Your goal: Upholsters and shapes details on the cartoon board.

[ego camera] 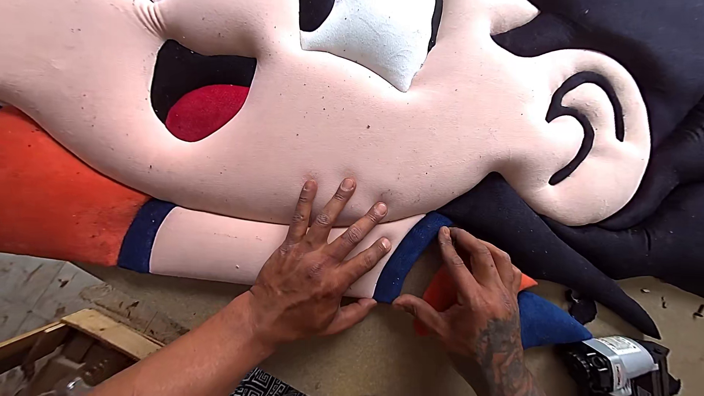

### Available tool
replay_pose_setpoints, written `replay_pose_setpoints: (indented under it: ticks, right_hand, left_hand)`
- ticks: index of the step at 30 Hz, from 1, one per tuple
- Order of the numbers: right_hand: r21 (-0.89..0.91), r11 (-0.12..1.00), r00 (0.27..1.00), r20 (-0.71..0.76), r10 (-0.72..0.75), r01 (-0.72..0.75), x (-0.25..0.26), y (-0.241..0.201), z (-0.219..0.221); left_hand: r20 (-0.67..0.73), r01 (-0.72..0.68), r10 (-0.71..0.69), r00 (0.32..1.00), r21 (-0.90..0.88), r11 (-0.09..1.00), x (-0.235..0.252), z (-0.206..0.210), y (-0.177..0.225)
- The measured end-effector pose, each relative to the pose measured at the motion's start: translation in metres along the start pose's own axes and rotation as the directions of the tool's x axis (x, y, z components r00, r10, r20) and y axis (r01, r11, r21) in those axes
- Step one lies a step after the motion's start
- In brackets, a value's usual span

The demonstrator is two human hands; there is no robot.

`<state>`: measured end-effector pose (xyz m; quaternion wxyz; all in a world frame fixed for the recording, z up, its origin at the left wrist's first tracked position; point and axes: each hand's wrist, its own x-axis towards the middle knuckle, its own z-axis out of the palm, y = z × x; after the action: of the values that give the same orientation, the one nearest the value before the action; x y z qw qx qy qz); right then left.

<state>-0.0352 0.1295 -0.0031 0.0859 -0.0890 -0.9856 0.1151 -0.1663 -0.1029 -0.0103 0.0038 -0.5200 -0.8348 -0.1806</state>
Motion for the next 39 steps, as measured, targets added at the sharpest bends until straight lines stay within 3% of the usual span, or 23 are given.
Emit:
replay_pose_setpoints:
  ticks: [12,39]
  right_hand:
    - [-0.020,1.000,0.998,0.060,-0.008,0.009,0.006,-0.003,-0.003]
    - [0.010,0.997,0.996,-0.050,-0.075,0.075,0.006,0.010,-0.002]
  left_hand:
    - [0.021,-0.006,0.007,1.000,-0.032,0.999,0.000,0.000,-0.001]
    - [0.020,-0.025,0.025,0.999,-0.011,1.000,0.000,-0.002,-0.002]
